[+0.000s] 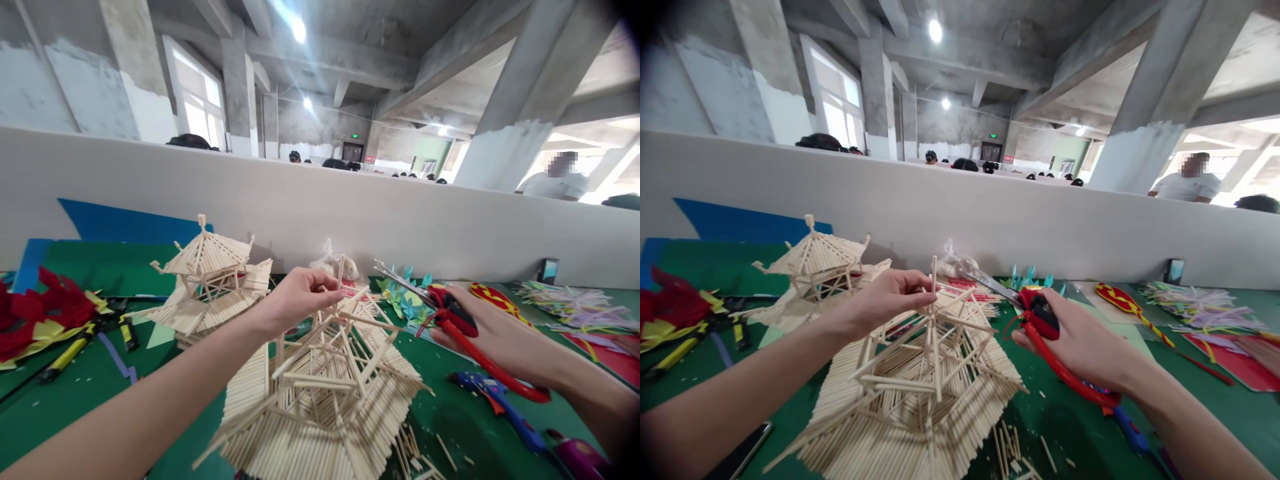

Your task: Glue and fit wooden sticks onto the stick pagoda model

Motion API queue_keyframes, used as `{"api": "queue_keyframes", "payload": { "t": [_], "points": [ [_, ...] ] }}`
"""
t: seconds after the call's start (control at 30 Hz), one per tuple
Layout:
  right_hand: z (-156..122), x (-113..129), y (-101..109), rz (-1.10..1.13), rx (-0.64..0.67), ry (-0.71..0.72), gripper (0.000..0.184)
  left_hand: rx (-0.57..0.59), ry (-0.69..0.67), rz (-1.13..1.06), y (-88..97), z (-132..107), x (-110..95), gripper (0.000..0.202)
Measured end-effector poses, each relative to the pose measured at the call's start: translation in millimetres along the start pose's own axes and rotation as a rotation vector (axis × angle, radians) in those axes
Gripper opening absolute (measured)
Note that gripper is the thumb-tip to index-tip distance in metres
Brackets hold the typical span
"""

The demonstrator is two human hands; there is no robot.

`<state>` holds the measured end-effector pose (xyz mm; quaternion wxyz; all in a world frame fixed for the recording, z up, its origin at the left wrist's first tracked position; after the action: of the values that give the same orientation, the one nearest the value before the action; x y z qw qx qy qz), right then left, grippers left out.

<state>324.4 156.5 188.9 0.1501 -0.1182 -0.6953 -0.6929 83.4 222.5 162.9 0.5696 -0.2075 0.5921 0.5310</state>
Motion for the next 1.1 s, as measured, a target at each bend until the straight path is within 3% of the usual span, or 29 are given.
{"api": "queue_keyframes", "payload": {
  "t": [0.23,0.57,0.77,0.9,1.03,1.1],
  "points": [
    [-13.7,-21.0,0.1,-0.008,-0.051,-0.035,0.037,0.004,0.011,0.123,6.0,3.0,-9.5,0.021],
    [-27.2,-31.9,-6.0,-0.026,-0.138,-0.002,0.037,-0.016,-0.005,-0.014,4.1,-0.3,-15.9,0.023],
    [-32.9,-46.6,-15.0,0.026,-0.06,-0.117,0.041,-0.061,-0.013,-0.026,4.2,1.2,-13.5,0.019],
    [-42.9,-78.0,-38.5,0.1,-0.048,-0.182,0.049,-0.065,-0.026,-0.021,3.0,2.7,-9.8,0.019],
    [-65.4,-117.0,-87.0,0.089,0.02,-0.341,0.061,-0.073,-0.015,0.004,9.7,4.2,-15.2,0.021],
    [-80.8,-132.9,-113.3,0.085,0.053,-0.429,0.057,-0.144,-0.019,0.065,17.5,-3.3,-19.2,0.024]
  ]
}}
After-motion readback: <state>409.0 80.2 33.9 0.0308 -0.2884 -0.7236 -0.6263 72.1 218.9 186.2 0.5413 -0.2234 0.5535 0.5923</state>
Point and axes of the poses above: each hand's wrist, its own z-axis towards the middle knuckle, its own y-axis out of the back of the hand, x = y × z, the point moved 3 cm from there along z, towards the middle knuckle, and after that the axes turned 4 degrees about -y, right-handed, at the moved point
